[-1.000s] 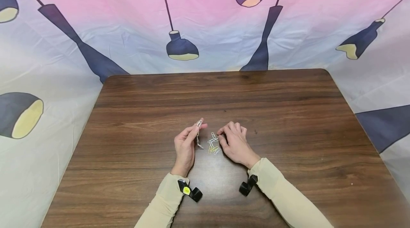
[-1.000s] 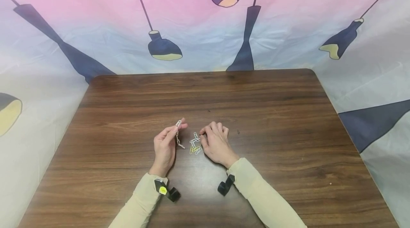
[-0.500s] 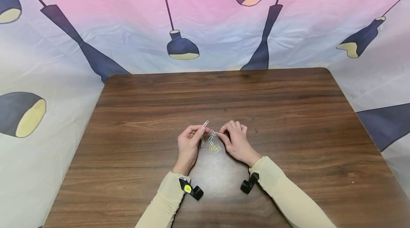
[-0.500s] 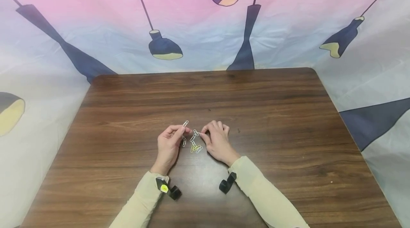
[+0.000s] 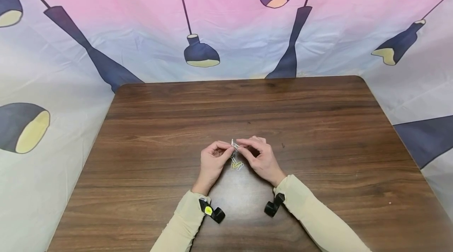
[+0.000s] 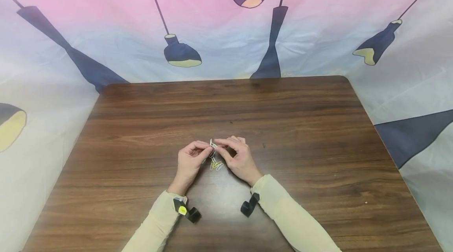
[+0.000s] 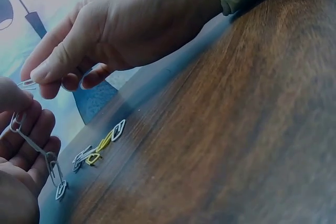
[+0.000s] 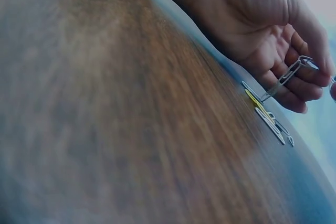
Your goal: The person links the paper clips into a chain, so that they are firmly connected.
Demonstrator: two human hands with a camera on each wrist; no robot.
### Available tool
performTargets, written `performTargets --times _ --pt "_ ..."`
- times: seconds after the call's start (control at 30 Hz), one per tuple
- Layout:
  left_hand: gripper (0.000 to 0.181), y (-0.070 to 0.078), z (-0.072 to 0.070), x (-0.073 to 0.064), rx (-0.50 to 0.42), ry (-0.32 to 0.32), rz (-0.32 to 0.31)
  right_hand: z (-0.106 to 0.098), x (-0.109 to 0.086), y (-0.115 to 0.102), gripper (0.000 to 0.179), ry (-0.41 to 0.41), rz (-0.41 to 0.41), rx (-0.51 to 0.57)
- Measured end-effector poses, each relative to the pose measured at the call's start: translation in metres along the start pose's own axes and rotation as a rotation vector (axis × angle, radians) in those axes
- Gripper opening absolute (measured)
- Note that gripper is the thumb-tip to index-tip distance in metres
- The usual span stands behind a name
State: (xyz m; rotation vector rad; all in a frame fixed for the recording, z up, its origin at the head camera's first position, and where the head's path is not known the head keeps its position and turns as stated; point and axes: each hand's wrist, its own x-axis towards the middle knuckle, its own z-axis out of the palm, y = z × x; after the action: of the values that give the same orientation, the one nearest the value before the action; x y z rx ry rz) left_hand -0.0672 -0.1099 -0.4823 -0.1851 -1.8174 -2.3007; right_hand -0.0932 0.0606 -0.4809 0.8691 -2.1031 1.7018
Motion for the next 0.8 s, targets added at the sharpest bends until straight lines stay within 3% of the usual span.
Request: performTargets --times 0.13,0.33,0.8 --pt "0.014 0.0 -0.001 0.0 0.039 -0.027 0.0 0.0 0.001 0.003 0.021 -0.007 -0.062 -0.021" --pt "0.009 0.001 -0.001 0.0 0.055 -0.033 0.006 0.001 -0.002 0.012 0.019 0.013 -0.079 -0.04" --pt "0.007 0.003 0.0 -0.001 0.042 -0.041 -0.002 0.001 0.002 0.007 0.019 0.122 -0.059 -0.101"
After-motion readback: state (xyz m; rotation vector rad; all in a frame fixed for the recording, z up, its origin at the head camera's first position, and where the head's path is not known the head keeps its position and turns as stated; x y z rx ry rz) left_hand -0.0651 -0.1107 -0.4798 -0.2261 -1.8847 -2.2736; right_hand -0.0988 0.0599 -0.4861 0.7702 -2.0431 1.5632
